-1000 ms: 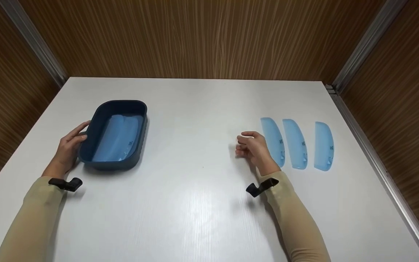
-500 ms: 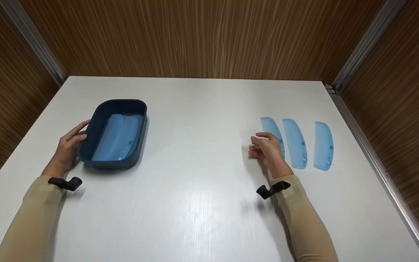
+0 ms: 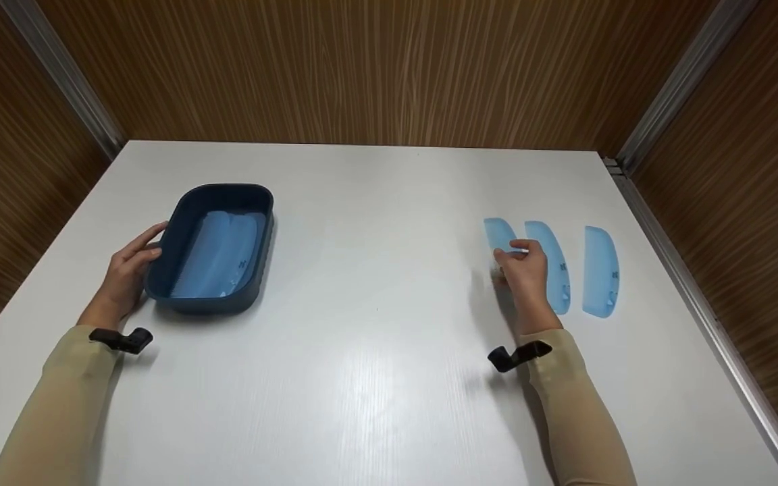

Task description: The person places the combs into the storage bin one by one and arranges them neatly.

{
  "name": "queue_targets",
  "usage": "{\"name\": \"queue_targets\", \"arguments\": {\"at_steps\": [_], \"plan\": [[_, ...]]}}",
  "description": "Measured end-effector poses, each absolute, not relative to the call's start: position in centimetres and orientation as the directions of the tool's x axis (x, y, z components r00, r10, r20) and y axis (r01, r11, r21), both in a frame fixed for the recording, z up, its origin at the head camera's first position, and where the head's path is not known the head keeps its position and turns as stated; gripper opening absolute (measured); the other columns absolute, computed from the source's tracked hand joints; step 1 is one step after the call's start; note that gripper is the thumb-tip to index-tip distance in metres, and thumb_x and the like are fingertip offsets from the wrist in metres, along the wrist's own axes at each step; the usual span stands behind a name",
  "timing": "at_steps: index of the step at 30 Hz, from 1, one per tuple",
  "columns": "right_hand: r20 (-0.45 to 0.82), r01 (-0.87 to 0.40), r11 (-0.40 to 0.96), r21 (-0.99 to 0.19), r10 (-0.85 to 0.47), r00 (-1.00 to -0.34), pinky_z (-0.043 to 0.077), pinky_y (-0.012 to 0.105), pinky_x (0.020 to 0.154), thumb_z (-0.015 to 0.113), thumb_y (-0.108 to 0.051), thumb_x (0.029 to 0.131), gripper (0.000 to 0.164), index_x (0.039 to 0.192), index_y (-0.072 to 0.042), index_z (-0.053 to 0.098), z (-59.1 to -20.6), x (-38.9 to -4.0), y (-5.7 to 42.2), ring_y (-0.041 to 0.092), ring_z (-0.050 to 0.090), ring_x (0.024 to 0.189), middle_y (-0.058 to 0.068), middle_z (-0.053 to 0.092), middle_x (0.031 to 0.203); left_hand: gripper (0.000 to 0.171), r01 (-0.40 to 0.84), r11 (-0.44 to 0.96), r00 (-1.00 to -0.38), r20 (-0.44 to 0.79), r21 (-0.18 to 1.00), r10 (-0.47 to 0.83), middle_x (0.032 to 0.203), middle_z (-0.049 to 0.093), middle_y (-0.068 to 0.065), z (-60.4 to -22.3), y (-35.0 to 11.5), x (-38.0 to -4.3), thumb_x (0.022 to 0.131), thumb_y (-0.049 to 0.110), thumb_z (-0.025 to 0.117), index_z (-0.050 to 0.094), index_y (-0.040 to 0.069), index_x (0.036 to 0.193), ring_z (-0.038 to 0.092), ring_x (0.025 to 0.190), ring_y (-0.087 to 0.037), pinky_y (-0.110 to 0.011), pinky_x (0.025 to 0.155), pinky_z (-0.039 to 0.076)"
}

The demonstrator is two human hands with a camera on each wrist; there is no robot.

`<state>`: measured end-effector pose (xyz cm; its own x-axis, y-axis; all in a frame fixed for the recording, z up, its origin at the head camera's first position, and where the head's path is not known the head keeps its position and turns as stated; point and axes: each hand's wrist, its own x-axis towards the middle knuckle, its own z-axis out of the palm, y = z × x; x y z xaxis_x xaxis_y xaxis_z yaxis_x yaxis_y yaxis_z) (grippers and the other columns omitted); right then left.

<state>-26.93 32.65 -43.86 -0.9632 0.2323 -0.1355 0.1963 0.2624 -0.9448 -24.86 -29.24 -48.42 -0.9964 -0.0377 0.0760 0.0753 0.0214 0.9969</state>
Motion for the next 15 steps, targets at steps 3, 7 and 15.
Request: {"name": "queue_targets", "arguments": {"at_steps": [3,7,15], "plan": [[-0.038,0.162,0.458,-0.874,0.267,-0.963,0.049,0.024,0.062,0.059,-0.027,0.091,0.055,0.133,0.002,0.038,-44.06,-26.88,32.84,0.016,0.055,0.078,0.011,0.050,0.106,0.049,0.082,0.024,-0.996,0.082,0.996,-0.035,0.132,0.046,-0.021,-48.43,-29.25,-24.82,0.095,0.018,0.051,0.040,0.018,0.142,0.048,0.115,-0.024,-0.037,0.091,0.037],[0.021,0.149,0.601,-0.785,0.267,-0.964,0.045,0.033,0.070,0.056,-0.024,0.092,0.052,0.133,0.003,0.039,-44.18,-26.80,33.10,0.028,0.052,0.093,0.022,0.048,0.117,0.048,0.085,0.016,-0.996,0.086,0.996,-0.037,0.130,0.048,-0.021,-48.44,-29.25,-24.76,0.094,0.018,0.052,0.042,0.019,0.142,0.049,0.114,-0.024,-0.036,0.090,0.038],[0.003,0.165,0.696,-0.699,0.233,-0.972,0.035,0.053,0.092,0.060,-0.016,0.089,0.056,0.133,0.008,0.036,-44.47,-27.05,33.43,0.045,0.040,0.115,0.032,0.041,0.128,0.048,0.090,0.013,-0.995,0.090,0.996,-0.041,0.127,0.050,-0.020,-48.49,-29.24,-24.85,0.093,0.020,0.055,0.045,0.020,0.140,0.050,0.112,-0.024,-0.036,0.089,0.039]]}}
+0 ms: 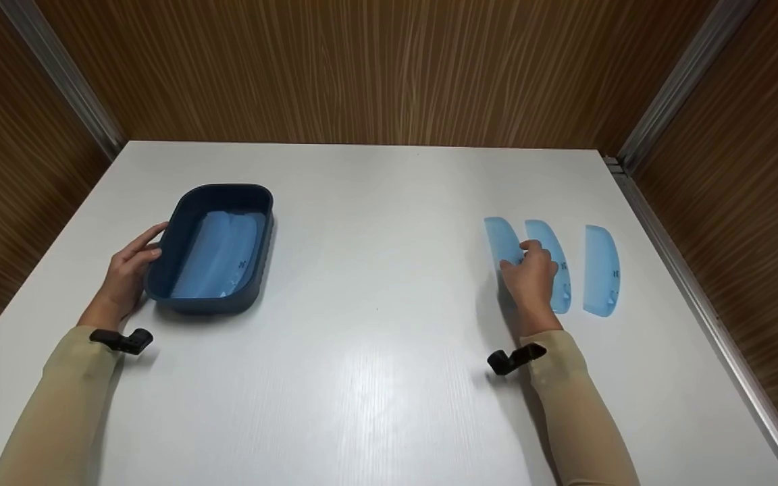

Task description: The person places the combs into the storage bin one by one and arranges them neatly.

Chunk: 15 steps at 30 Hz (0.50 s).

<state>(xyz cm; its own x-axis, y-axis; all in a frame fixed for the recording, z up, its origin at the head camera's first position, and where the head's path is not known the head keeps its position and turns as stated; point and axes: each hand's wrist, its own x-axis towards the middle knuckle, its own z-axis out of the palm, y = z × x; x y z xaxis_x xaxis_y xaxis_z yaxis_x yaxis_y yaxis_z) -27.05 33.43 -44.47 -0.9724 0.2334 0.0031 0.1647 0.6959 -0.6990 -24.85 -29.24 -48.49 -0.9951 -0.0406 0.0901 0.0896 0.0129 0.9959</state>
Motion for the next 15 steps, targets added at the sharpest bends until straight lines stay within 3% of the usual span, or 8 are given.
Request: {"name": "queue_targets", "arguments": {"at_steps": [5,15], "plan": [[-0.010,0.174,0.754,-0.633,0.217,-0.976,0.031,0.055,0.093,0.061,-0.018,0.087,0.062,0.134,0.011,0.034,-44.8,-27.3,33.6,0.048,0.034,0.115,0.036,0.042,0.124,0.048,0.084,0.010,-0.996,0.084,0.996,-0.040,0.129,0.049,-0.020,-48.4,-29.2,-24.8,0.094,0.020,0.055,0.045,0.021,0.140,0.049,0.114,-0.023,-0.037,0.091,0.036],[-0.064,0.227,0.818,-0.529,0.228,-0.972,0.029,0.060,0.093,0.065,-0.020,0.082,0.071,0.136,0.011,0.031,-44.9,-28.5,33.2,0.054,0.030,0.115,0.040,0.034,0.128,0.047,0.078,-0.003,-0.996,0.078,0.997,-0.039,0.132,0.046,-0.022,-48.4,-29.3,-24.8,0.095,0.015,0.051,0.042,0.018,0.141,0.049,0.114,-0.030,-0.033,0.085,0.043]]}}
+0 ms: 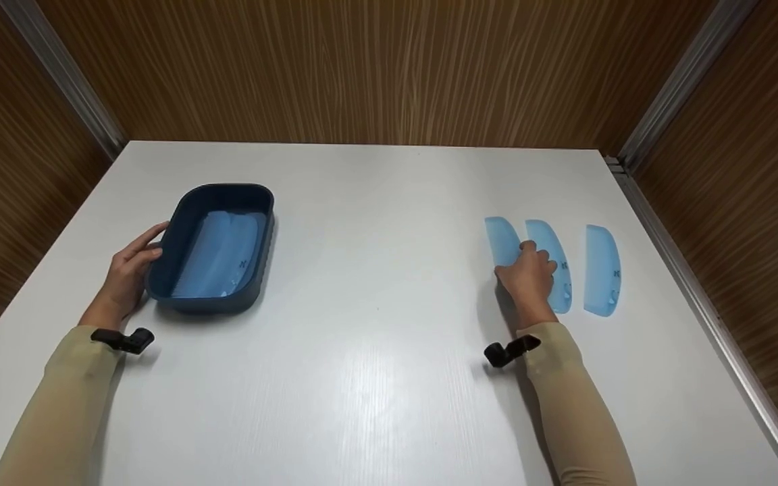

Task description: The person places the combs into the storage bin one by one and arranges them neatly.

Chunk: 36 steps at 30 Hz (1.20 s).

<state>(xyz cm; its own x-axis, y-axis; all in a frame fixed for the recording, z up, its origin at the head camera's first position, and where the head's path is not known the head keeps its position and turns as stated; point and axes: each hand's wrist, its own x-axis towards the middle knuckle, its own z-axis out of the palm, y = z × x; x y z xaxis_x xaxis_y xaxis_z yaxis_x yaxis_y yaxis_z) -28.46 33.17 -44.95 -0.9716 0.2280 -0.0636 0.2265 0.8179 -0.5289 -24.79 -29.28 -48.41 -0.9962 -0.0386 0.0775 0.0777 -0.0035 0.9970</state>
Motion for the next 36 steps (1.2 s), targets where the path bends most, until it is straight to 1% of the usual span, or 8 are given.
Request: {"name": "queue_targets", "arguments": {"at_steps": [9,13,18,22,24,27,30,36], "plan": [[-0.155,0.273,0.838,-0.473,0.226,-0.962,0.028,0.066,0.090,0.068,-0.018,0.078,0.083,0.139,0.012,0.020,-44.2,-29.2,33.1,0.059,0.026,0.116,0.043,0.026,0.129,0.048,0.068,0.026,-0.997,0.068,0.997,-0.021,0.135,0.043,-0.025,-47.9,-29.0,-24.5,0.096,0.014,0.049,0.039,0.016,0.143,0.045,0.119,-0.031,-0.039,0.092,0.037],[-0.177,0.275,0.855,-0.440,0.217,-0.960,0.028,0.067,0.089,0.067,-0.018,0.079,0.084,0.139,0.013,0.017,-43.9,-29.2,33.0,0.060,0.027,0.115,0.044,0.025,0.128,0.048,0.073,0.024,-0.997,0.073,0.997,-0.031,0.133,0.045,-0.022,-48.1,-29.1,-24.7,0.095,0.016,0.050,0.041,0.018,0.142,0.047,0.117,-0.028,-0.036,0.090,0.039],[-0.184,0.258,0.876,-0.407,0.198,-0.963,0.028,0.067,0.088,0.066,-0.019,0.079,0.083,0.136,0.017,0.018,-43.5,-29.4,32.9,0.061,0.029,0.112,0.045,0.027,0.123,0.048,0.085,0.013,-0.995,0.086,0.996,-0.042,0.131,0.047,-0.021,-48.4,-29.2,-25.0,0.094,0.018,0.052,0.043,0.019,0.141,0.048,0.114,-0.026,-0.033,0.088,0.041],[-0.194,0.244,0.883,-0.401,0.179,-0.965,0.032,0.063,0.087,0.067,-0.023,0.079,0.081,0.130,0.021,0.023,-43.2,-29.4,33.2,0.059,0.034,0.108,0.045,0.031,0.119,0.048,0.090,0.004,-0.995,0.090,0.996,-0.033,0.131,0.046,-0.024,-48.4,-29.2,-24.9,0.095,0.015,0.051,0.041,0.016,0.142,0.048,0.114,-0.028,-0.033,0.086,0.043],[-0.206,0.239,0.877,-0.418,0.165,-0.965,0.033,0.061,0.088,0.068,-0.026,0.079,0.084,0.132,0.020,0.022,-43.0,-29.4,33.4,0.058,0.035,0.110,0.046,0.032,0.121,0.048,0.090,0.003,-0.995,0.090,0.996,-0.032,0.131,0.046,-0.024,-48.3,-29.2,-24.8,0.096,0.013,0.049,0.041,0.015,0.142,0.048,0.115,-0.029,-0.032,0.085,0.043],[-0.225,0.238,0.851,-0.468,0.146,-0.963,0.033,0.058,0.092,0.069,-0.025,0.080,0.089,0.137,0.018,0.016,-43.0,-29.6,33.6,0.056,0.032,0.117,0.044,0.029,0.129,0.047,0.091,0.012,-0.995,0.092,0.996,-0.028,0.131,0.046,-0.025,-47.6,-29.0,-24.5,0.096,0.010,0.048,0.040,0.013,0.142,0.047,0.116,-0.030,-0.032,0.086,0.043],[-0.245,0.254,0.809,-0.531,0.140,-0.959,0.030,0.059,0.096,0.070,-0.022,0.080,0.091,0.139,0.016,0.012,-43.1,-29.6,33.7,0.054,0.029,0.122,0.041,0.026,0.134,0.047,0.097,0.015,-0.995,0.097,0.995,-0.028,0.131,0.046,-0.024,-46.9,-28.7,-24.0,0.096,0.010,0.048,0.040,0.012,0.142,0.047,0.117,-0.029,-0.032,0.087,0.042],[-0.324,0.327,0.738,-0.591,0.155,-0.933,0.030,0.061,0.094,0.072,-0.020,0.079,0.095,0.141,0.013,0.009,-43.3,-29.5,34.3,0.054,0.030,0.122,0.040,0.023,0.137,0.048,0.088,0.030,-0.996,0.088,0.996,-0.018,0.133,0.045,-0.023,-46.6,-28.4,-23.6,0.095,0.013,0.049,0.040,0.013,0.142,0.046,0.117,-0.027,-0.034,0.089,0.039]]}}
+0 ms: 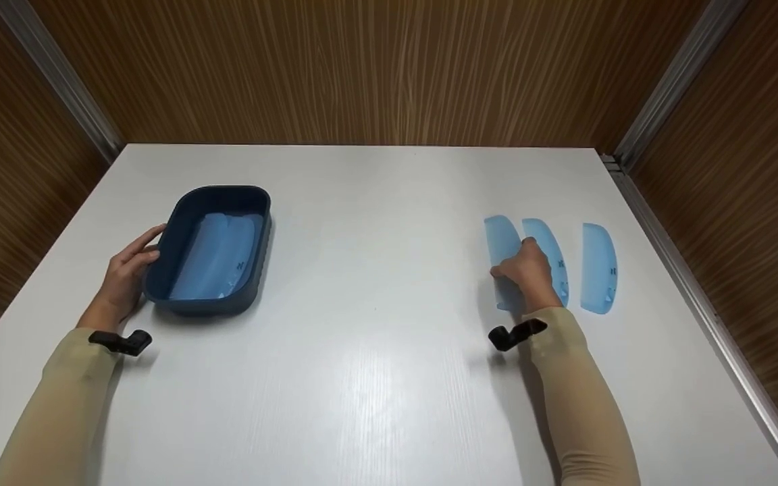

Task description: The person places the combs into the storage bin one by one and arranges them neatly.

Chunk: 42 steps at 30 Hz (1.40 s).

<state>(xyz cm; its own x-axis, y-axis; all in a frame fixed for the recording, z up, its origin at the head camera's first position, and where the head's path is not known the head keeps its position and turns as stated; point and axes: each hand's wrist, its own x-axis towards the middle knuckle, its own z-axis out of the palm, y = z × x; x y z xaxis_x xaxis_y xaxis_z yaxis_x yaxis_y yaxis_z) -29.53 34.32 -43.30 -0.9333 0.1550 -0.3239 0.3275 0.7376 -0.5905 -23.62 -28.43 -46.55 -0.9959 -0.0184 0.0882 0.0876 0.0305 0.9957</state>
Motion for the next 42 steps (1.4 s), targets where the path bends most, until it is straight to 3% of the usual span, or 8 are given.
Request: {"name": "queue_targets", "arguments": {"at_steps": [6,19,32,42], "plan": [[-0.365,0.371,0.661,-0.652,0.155,-0.918,0.033,0.059,0.094,0.072,-0.018,0.079,0.096,0.142,0.011,0.007,-43.4,-29.4,34.8,0.053,0.030,0.124,0.039,0.018,0.140,0.049,0.080,0.035,-0.997,0.081,0.996,-0.017,0.132,0.045,-0.025,-46.5,-28.2,-23.6,0.095,0.014,0.049,0.039,0.012,0.143,0.046,0.118,-0.028,-0.035,0.091,0.037],[-0.296,0.325,0.430,-0.842,0.135,-0.946,0.038,0.051,0.093,0.066,-0.011,0.084,0.084,0.145,0.004,0.011,-44.1,-29.2,34.4,0.045,0.035,0.124,0.033,0.019,0.144,0.048,0.085,0.036,-0.996,0.086,0.996,-0.022,0.132,0.046,-0.023,-46.3,-28.3,-23.6,0.095,0.014,0.049,0.039,0.012,0.143,0.047,0.117,-0.028,-0.037,0.091,0.036],[-0.332,0.367,0.292,-0.883,0.164,-0.929,0.038,0.049,0.094,0.061,-0.007,0.085,0.080,0.147,-0.003,0.011,-43.8,-29.2,32.9,0.040,0.034,0.126,0.027,0.017,0.147,0.048,0.096,0.029,-0.995,0.097,0.995,-0.024,0.131,0.045,-0.026,-46.4,-28.2,-23.6,0.095,0.013,0.049,0.040,0.011,0.142,0.047,0.115,-0.032,-0.032,0.085,0.043],[-0.340,0.362,0.186,-0.914,0.139,-0.930,0.040,0.047,0.092,0.059,-0.006,0.087,0.078,0.147,-0.005,0.010,-43.1,-28.8,32.1,0.041,0.032,0.128,0.025,0.012,0.149,0.049,0.091,0.044,-0.996,0.092,0.995,-0.016,0.131,0.044,-0.028,-46.3,-28.2,-23.7,0.095,0.015,0.049,0.039,0.012,0.143,0.045,0.117,-0.034,-0.033,0.087,0.040]]}}
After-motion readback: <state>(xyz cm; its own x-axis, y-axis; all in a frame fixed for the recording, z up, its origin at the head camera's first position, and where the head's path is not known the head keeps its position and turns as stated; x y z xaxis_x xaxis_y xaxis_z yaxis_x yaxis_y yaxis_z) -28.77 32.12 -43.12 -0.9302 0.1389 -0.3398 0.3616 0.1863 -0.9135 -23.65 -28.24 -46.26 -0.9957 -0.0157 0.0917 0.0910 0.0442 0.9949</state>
